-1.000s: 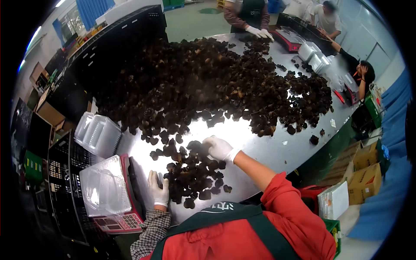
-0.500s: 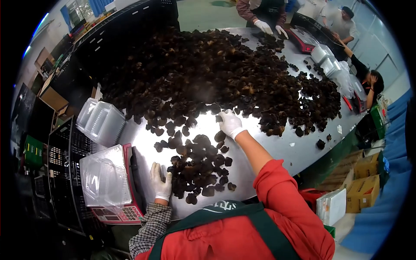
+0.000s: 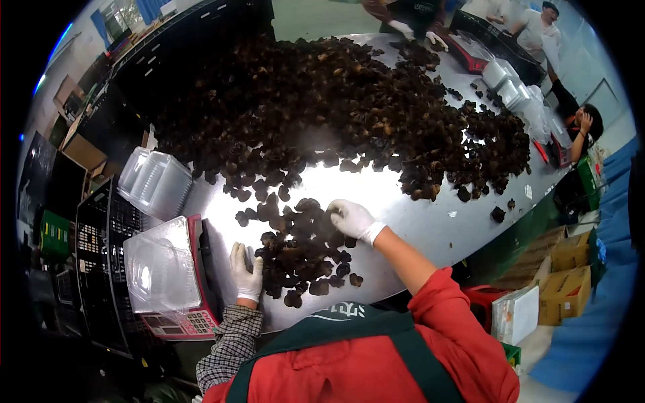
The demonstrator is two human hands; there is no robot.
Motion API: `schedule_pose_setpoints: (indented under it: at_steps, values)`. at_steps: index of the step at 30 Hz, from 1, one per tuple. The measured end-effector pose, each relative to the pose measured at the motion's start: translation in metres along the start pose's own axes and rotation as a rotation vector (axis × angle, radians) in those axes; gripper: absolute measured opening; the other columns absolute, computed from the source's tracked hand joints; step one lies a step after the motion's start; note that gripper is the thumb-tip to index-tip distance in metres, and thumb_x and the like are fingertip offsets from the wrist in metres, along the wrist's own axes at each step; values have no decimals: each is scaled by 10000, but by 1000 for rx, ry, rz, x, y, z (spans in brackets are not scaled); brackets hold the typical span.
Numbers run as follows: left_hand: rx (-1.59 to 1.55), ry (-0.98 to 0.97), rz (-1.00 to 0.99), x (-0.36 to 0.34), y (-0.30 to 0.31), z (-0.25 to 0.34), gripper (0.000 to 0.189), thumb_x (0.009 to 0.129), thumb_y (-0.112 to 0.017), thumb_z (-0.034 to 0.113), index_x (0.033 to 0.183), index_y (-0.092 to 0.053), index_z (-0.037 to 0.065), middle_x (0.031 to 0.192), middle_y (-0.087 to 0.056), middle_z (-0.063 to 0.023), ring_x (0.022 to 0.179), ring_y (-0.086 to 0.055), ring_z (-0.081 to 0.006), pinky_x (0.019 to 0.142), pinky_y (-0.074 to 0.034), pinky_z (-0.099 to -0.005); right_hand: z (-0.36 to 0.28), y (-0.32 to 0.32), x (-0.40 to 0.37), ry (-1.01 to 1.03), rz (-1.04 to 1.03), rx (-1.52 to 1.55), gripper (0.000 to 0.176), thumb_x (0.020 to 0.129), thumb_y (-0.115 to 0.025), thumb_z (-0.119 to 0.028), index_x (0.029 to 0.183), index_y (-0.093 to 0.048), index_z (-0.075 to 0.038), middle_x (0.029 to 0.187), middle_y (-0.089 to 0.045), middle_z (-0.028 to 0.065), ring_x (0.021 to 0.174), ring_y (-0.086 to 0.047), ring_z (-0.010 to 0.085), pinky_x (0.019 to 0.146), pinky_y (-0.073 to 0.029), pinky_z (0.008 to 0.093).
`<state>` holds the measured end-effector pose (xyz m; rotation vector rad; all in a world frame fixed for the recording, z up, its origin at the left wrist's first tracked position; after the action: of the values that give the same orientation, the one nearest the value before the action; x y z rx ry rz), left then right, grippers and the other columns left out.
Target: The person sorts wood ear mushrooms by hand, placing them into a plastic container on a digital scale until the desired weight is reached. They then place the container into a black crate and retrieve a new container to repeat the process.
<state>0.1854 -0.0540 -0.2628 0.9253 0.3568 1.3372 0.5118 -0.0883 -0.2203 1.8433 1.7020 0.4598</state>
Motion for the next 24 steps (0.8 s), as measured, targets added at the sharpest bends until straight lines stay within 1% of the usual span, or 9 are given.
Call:
schedule_pose_setpoints:
  at_steps: [1, 4, 7, 8, 11, 12, 16, 20, 24]
  values:
    - [1, 3, -1, 0, 0, 1, 605, 834, -646, 363, 1244, -492, -54, 1333, -448, -238, 1255, -408, -379, 1068, -310, -435, -6, -6, -10, -24, -69, -7, 204, 829, -546, -176, 991, -599, -64, 923, -621, 156, 899, -598, 331, 805, -482, 409]
    - [-23, 17, -5, 0, 0, 1, 603, 837, -643, 362, 1245, -491, -56, 1337, -445, -237, 1260, -403, -377, 1069, -308, -436, -19, -19, -37, 186, 73, -62, 232, 839, -571, -210, 1029, -584, -76, 954, -600, 146, 908, -592, 309, 805, -479, 390]
    - [-6, 26, -17, 0, 0, 1, 594, 836, -645, 345, 1245, -490, -57, 1341, -441, -236, 1263, -400, -376, 1070, -307, -436, -35, -11, -43, 247, 68, -94, 246, 844, -586, -231, 1030, -582, -70, 937, -597, 143, 887, -595, 305, 806, -479, 383]
    - [4, 12, -4, 1, -1, 0, 591, 836, -647, 340, 1244, -490, -58, 1340, -442, -236, 1261, -403, -374, 1069, -309, -434, -38, -5, -38, 180, -7, -61, 326, 838, -610, -292, 1085, -580, -81, 1005, -586, 162, 952, -576, 322, 842, -471, 389]
    - [30, 7, 0, -1, -4, -3, 577, 842, -636, 341, 1236, -497, -57, 1337, -447, -238, 1257, -407, -372, 1069, -307, -426, -21, -13, 2, 279, 268, -285, 451, 826, -618, -387, 1168, -566, -98, 1104, -562, 185, 1049, -536, 340, 891, -452, 410]
    - [29, 19, -6, -1, -3, 1, 568, 851, -621, 349, 1233, -502, -55, 1338, -446, -241, 1261, -403, -374, 1074, -298, -423, -15, -25, 15, 249, 265, -302, 562, 820, -581, -501, 1226, -551, -114, 1186, -533, 202, 1125, -493, 356, 941, -420, 440]
    - [49, -16, 6, 1, -3, -7, 614, 858, -606, 397, 1255, -478, -55, 1341, -436, -244, 1260, -393, -382, 1073, -290, -435, -51, -63, 5, 344, 59, -402, 641, 820, -511, -593, 1249, -542, -117, 1237, -527, 164, 1161, -480, 332, 959, -396, 468]
    - [-38, -64, -15, -2, -3, -1, 698, 861, -572, 484, 1284, -440, -55, 1346, -427, -247, 1257, -388, -389, 1066, -294, -447, -68, -84, -39, 451, 52, -377, 599, 811, -558, -548, 1219, -557, -109, 1189, -552, 121, 1108, -499, 316, 933, -396, 449]
    - [-127, -143, -101, -17, -3, 23, 620, 830, -620, 241, 1334, -395, -41, 1345, -422, -253, 1276, -374, -382, 1088, -274, -424, -66, -89, -51, 473, 85, -389, 604, 815, -553, -555, 1214, -559, -103, 1098, -581, 128, 1015, -542, 314, 883, -418, 438]
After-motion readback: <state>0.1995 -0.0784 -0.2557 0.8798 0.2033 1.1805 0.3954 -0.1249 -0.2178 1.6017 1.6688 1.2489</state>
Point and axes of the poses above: each hand's wrist, its own x-axis towards the middle knuckle, its own y-axis out of the back of the hand, z = x × y, the point moved 4 cm from there along x, towards the middle knuckle
